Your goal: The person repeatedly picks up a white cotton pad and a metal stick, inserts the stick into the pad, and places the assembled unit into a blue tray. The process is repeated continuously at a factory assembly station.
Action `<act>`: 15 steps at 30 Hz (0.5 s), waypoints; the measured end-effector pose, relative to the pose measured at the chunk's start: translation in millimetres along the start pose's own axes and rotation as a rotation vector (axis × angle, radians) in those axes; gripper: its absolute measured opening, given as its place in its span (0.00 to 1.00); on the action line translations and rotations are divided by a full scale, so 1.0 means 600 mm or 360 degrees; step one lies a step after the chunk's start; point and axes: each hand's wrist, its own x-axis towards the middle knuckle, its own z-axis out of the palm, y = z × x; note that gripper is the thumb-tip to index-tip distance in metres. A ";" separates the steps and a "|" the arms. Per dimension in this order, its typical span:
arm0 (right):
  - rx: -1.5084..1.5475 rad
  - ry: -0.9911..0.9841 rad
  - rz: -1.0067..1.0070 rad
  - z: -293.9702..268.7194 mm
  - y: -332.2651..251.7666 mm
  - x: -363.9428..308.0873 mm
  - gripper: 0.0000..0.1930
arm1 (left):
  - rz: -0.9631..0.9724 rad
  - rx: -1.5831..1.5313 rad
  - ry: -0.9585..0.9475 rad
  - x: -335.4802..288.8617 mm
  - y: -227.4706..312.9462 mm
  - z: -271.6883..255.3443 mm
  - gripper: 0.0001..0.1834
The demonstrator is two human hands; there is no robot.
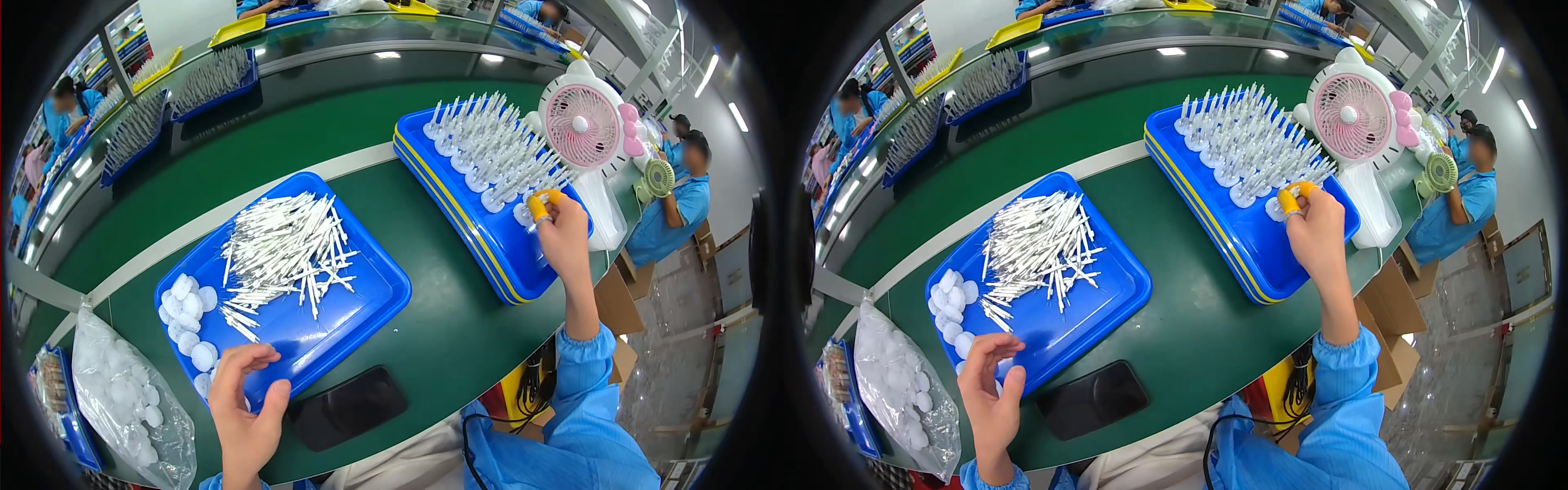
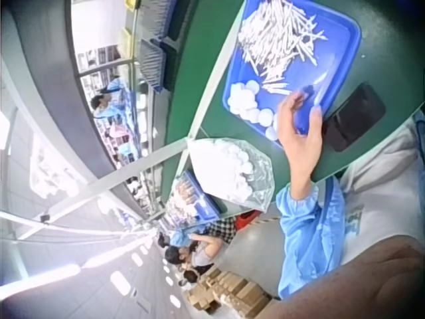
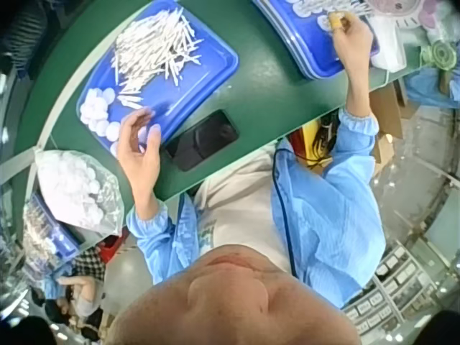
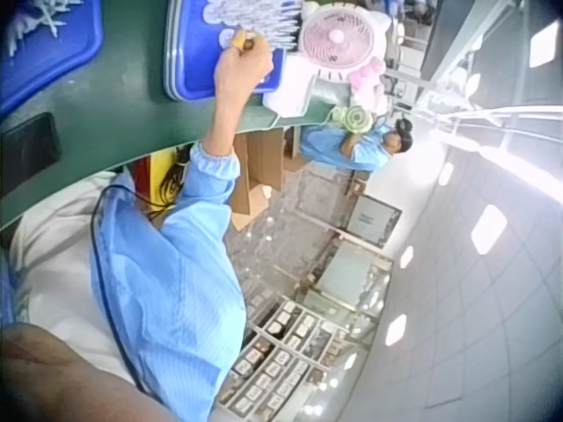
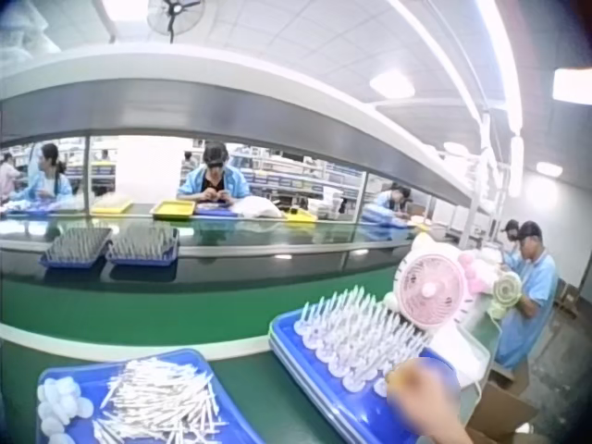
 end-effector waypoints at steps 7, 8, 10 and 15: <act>-0.0029 0.0235 0.0015 0.018 0.024 0.001 0.14 | -0.0148 0.1048 0.0350 -0.010 0.008 -0.051 0.17; -0.0007 0.0300 0.0054 0.009 -0.002 -0.017 0.14 | -0.0260 0.1070 0.0345 -0.015 0.012 -0.054 0.17; -0.0085 0.0443 0.0047 -0.004 -0.045 -0.052 0.15 | -0.0117 0.1214 0.0259 -0.026 0.004 -0.063 0.16; 0.0222 -0.0069 -0.0503 0.034 -0.170 -0.134 0.11 | -0.0114 0.1261 0.0161 -0.027 -0.005 -0.075 0.17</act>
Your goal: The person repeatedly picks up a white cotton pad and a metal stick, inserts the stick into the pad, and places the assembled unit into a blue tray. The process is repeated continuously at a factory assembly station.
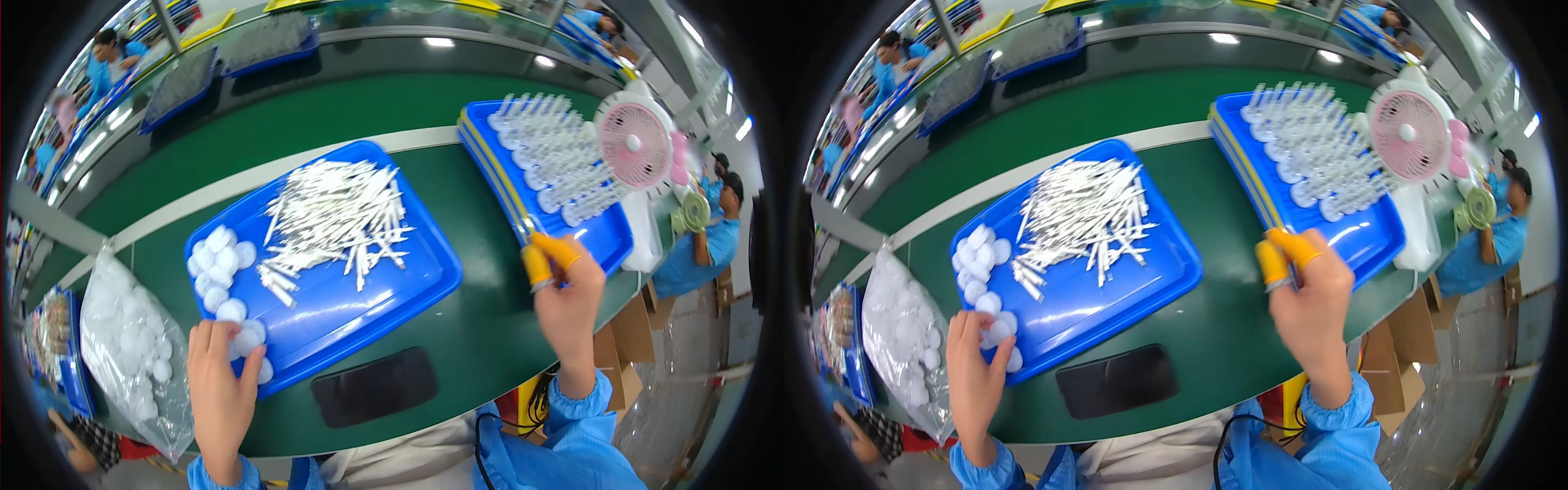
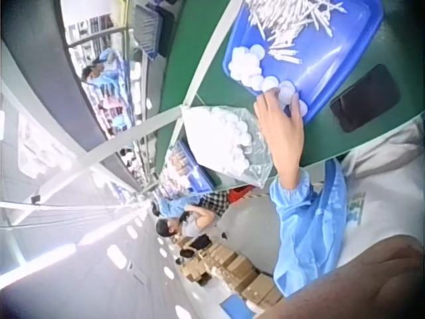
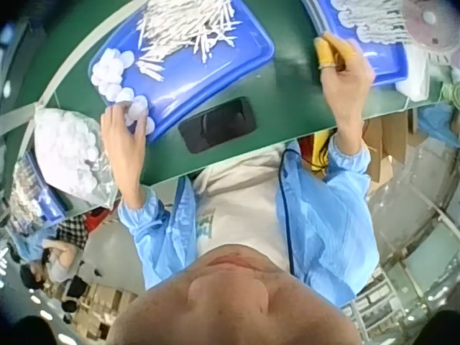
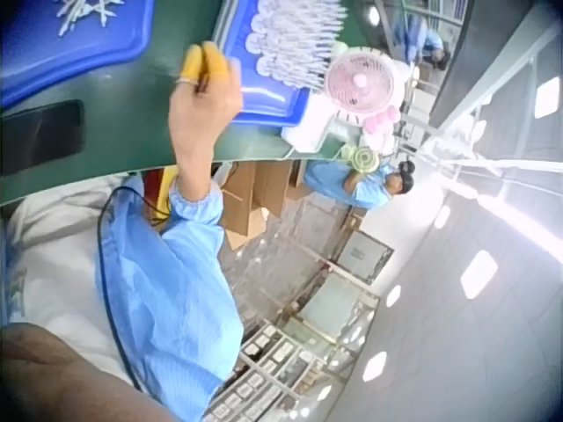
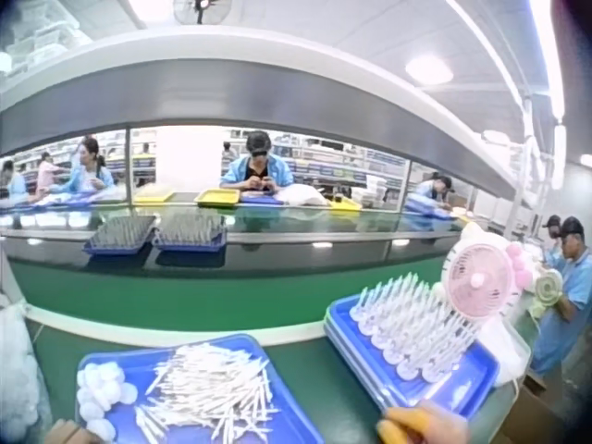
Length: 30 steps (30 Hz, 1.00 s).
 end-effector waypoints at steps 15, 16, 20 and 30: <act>-0.0004 -0.0946 -0.1119 0.179 -0.117 0.042 0.06 | -0.0143 -0.0263 -0.0024 0.023 -0.019 -0.014 0.13; 0.0015 -0.0947 -0.1127 0.182 -0.119 0.040 0.05 | -0.0140 -0.0324 -0.0012 0.026 -0.015 -0.016 0.12; 0.0159 -0.0985 -0.1075 0.190 -0.131 0.033 0.05 | -0.0130 -0.0505 0.0083 0.046 -0.002 -0.021 0.10; -0.0228 -0.0741 -0.1103 0.291 -0.250 0.013 0.07 | -0.0294 -0.0981 0.0353 0.088 -0.003 0.012 0.10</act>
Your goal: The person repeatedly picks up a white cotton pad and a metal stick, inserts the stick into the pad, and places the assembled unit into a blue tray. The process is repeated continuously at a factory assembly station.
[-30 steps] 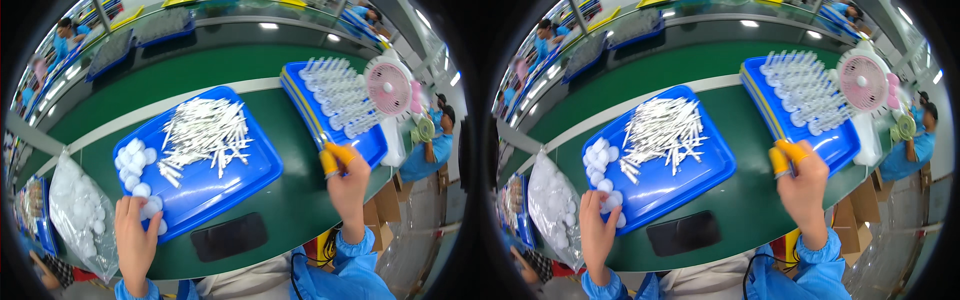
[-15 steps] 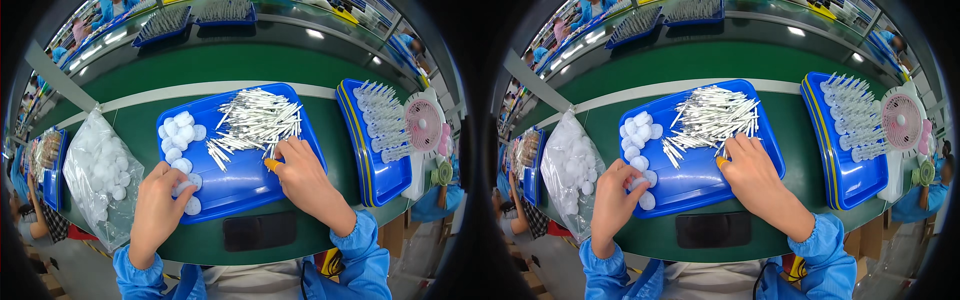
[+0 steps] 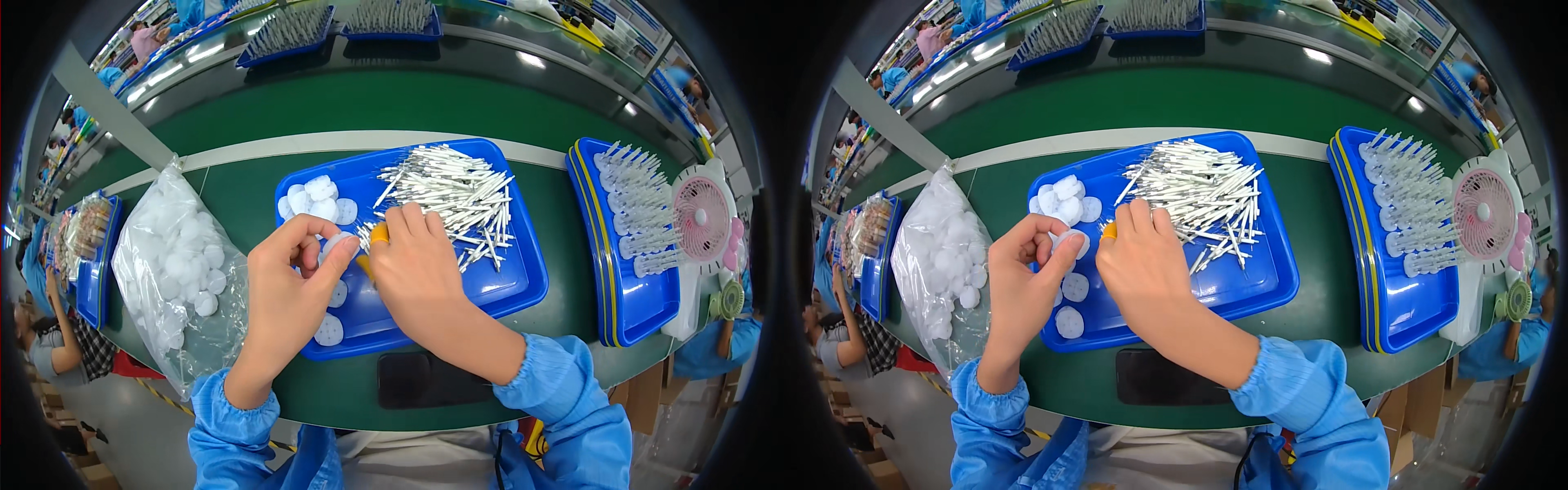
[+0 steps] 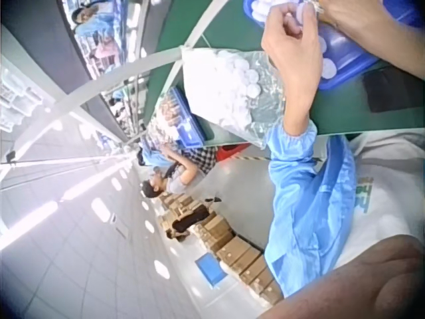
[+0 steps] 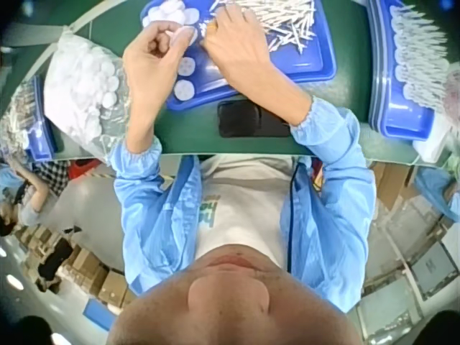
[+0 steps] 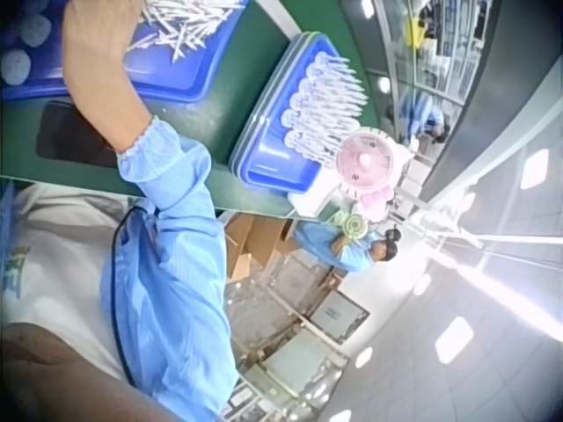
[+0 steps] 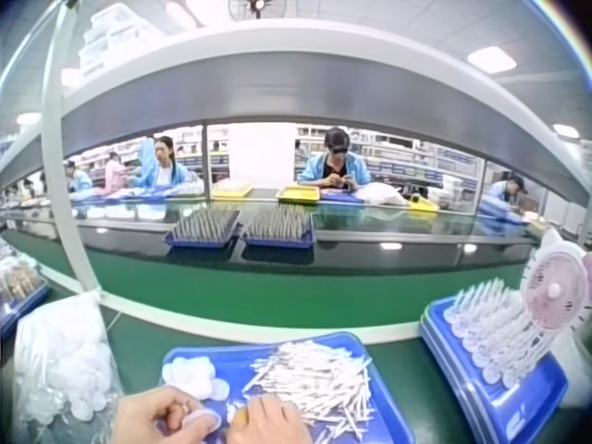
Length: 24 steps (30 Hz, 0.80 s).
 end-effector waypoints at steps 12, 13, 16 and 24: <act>0.0306 -0.0062 0.0005 -0.041 0.062 -0.102 0.05 | -0.0296 -0.0519 -0.0292 -0.012 -0.012 0.000 0.10; 0.0329 -0.0084 0.0018 -0.050 0.067 -0.110 0.06 | -0.0342 -0.0573 -0.0316 -0.014 -0.010 0.002 0.10; 0.0429 -0.0124 0.0108 -0.071 0.081 -0.120 0.08 | -0.0339 -0.0581 -0.0342 -0.017 -0.013 0.009 0.12; 0.0447 -0.0319 -0.0044 -0.086 0.102 -0.110 0.08 | -0.0404 -0.0616 -0.0574 -0.015 0.006 0.023 0.11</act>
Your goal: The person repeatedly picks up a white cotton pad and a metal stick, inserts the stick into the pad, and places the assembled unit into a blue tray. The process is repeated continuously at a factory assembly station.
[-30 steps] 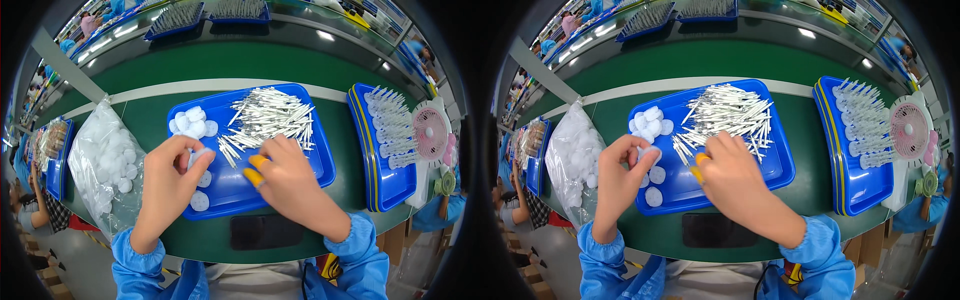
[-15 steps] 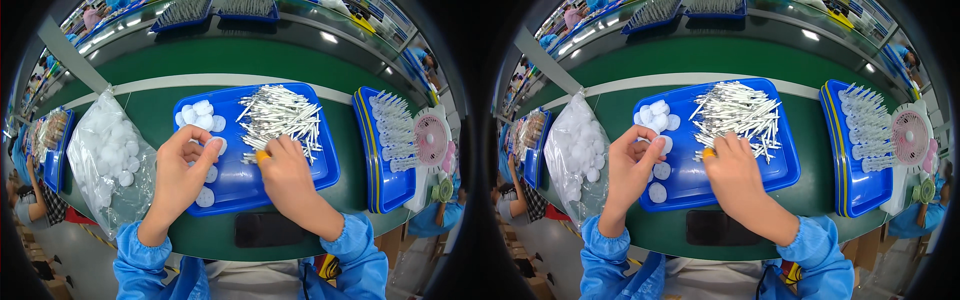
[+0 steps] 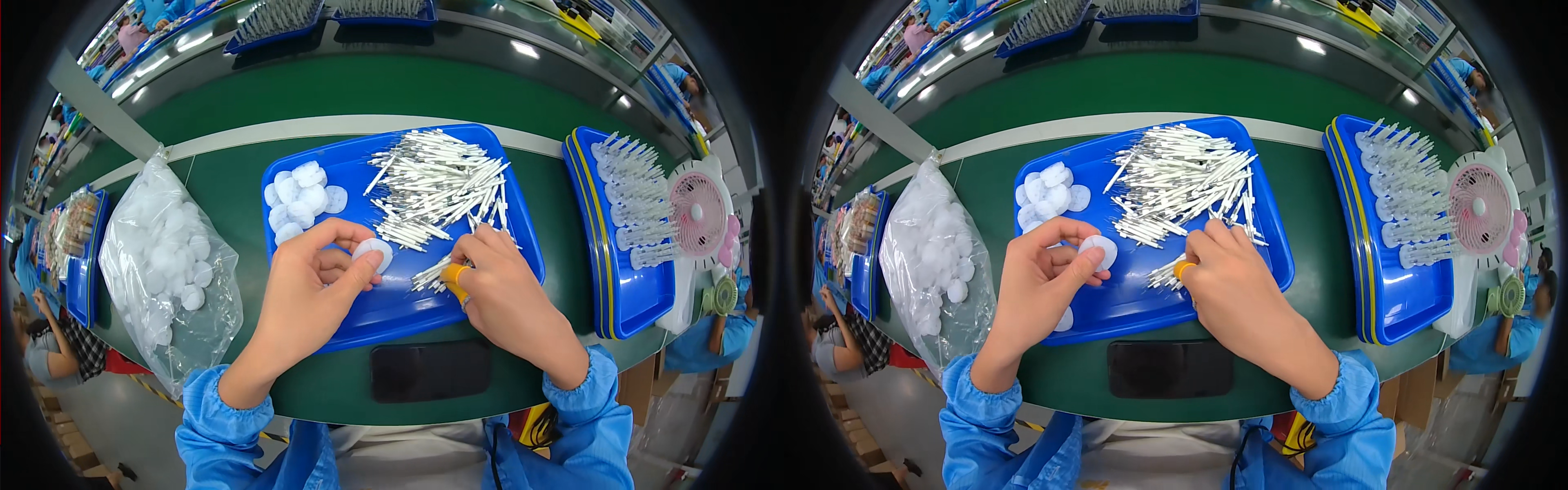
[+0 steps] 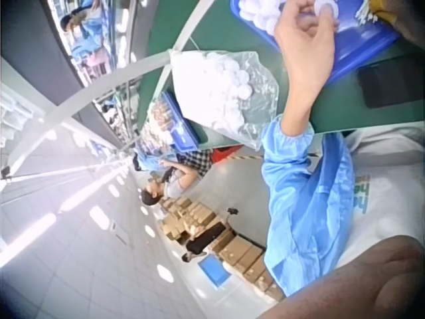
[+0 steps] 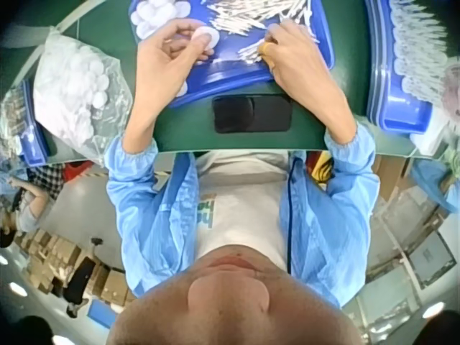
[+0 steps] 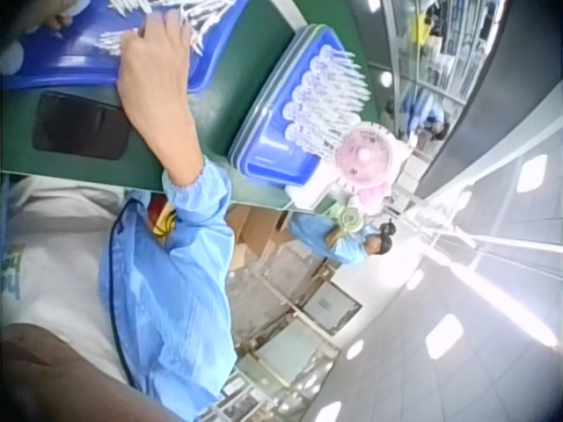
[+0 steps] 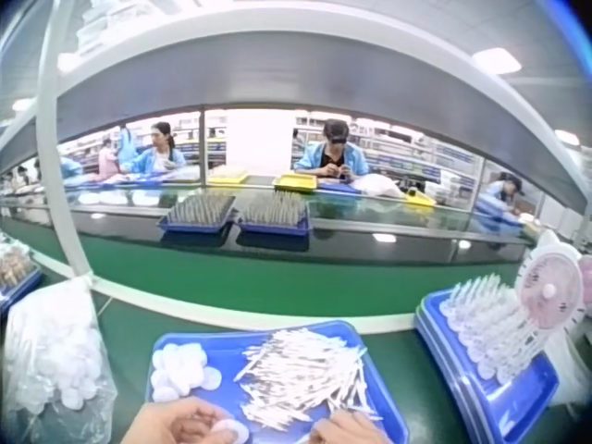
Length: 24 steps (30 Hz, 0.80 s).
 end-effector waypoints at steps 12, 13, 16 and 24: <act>0.0019 -0.0006 0.0079 -0.006 0.022 -0.014 0.15 | 0.0007 -0.0008 0.0102 -0.007 -0.015 0.001 0.10; 0.0040 0.0002 0.0064 -0.001 0.017 -0.010 0.15 | 0.0003 -0.0006 0.0106 -0.008 -0.015 0.003 0.10; 0.0093 0.0049 0.0008 0.010 0.005 0.003 0.11 | 0.0074 0.0013 0.0102 -0.005 -0.018 0.002 0.11; 0.0108 0.0023 -0.0013 -0.014 0.006 -0.004 0.03 | 0.0055 -0.0008 0.0133 -0.007 -0.023 0.003 0.10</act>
